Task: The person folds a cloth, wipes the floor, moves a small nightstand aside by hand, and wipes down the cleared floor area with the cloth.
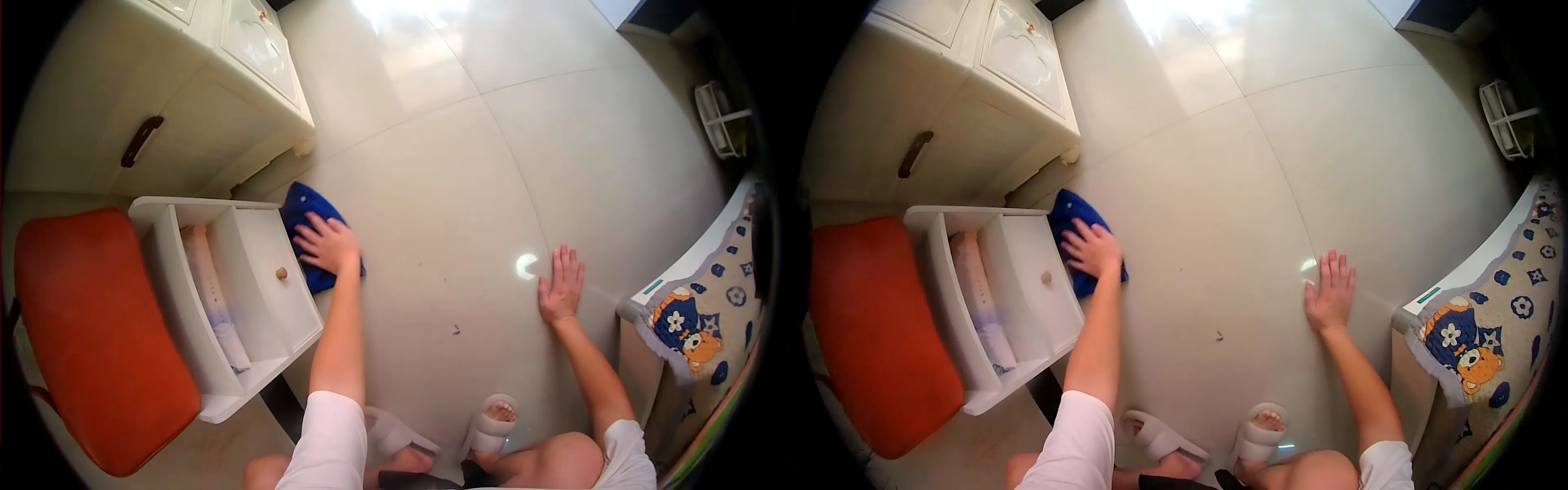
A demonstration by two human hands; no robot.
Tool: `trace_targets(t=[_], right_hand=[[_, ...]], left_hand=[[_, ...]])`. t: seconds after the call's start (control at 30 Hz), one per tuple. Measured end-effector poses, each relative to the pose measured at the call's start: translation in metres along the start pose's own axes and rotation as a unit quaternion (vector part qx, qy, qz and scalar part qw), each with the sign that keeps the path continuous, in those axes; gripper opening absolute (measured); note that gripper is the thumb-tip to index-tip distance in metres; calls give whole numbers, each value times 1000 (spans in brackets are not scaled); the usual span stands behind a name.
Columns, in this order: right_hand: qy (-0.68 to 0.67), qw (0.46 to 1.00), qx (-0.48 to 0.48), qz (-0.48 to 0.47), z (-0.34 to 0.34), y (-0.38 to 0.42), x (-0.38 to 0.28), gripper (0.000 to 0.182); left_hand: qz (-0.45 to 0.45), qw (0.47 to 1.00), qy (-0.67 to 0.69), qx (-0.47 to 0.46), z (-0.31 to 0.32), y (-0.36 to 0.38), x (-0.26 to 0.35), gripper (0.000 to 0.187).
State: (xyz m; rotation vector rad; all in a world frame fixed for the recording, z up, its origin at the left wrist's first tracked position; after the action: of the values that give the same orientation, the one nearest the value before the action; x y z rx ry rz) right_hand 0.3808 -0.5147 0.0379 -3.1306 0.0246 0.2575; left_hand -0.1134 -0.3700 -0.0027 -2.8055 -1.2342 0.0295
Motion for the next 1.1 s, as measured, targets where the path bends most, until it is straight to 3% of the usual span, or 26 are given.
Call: trace_targets(t=[0.1,0.2,0.27,0.33,0.4,0.43,0.57,0.6,0.67,0.77,0.87,0.93,1.07,1.1], right_hand=[[-5,1000,1,2,0,1,-4,71],[-9,1000,1,3,-2,-2,-2,71],[-12,1000,-6,3,0,1,1,72],[-18,1000,-6,1,-2,1,1,72],[-19,1000,-5,0,-3,3,2,72],[-18,1000,-5,-2,-2,2,2,72],[-17,1000,-6,-3,1,2,4,73],[-13,1000,-6,-4,1,3,4,73],[-7,1000,-3,-7,0,0,3,73],[-3,1000,1,-9,-2,0,1,74],[-24,1000,-3,-2,-1,2,1,74],[-22,1000,-2,-6,0,3,2,74],[-16,1000,-4,-8,1,0,2,75],[-16,1000,-5,-7,1,1,3,76]], left_hand=[[229,973,29,27,-1,30,40,60],[445,887,100,-69,-38,93,57,62],[526,830,123,-134,-53,142,39,63],[565,797,166,-133,-61,160,14,65],[541,811,145,-169,-61,140,2,66],[511,841,110,-140,-54,122,-2,69],[237,970,42,-18,-21,38,-34,66],[172,983,52,-27,-23,31,-35,66],[125,991,23,-31,-19,32,-37,66],[112,993,-18,-39,-33,28,-21,67],[224,972,65,13,-9,-18,-24,68],[242,967,74,21,-1,-49,-13,69],[210,977,-2,-26,-1,-67,16,69],[239,971,-1,-27,-3,-61,22,70]])
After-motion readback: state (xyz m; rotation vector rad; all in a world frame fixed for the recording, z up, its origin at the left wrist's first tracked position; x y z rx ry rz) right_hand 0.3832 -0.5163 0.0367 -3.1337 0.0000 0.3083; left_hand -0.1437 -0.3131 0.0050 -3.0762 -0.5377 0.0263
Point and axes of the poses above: each hand's wrist, its own y-axis away from the middle knuckle, its own z-axis out of the palm, x = y × z, the point moved 1 cm from there along -y, towards the middle knuckle, and after that the axes turned 2 degrees about z, right-handed, at the moved point
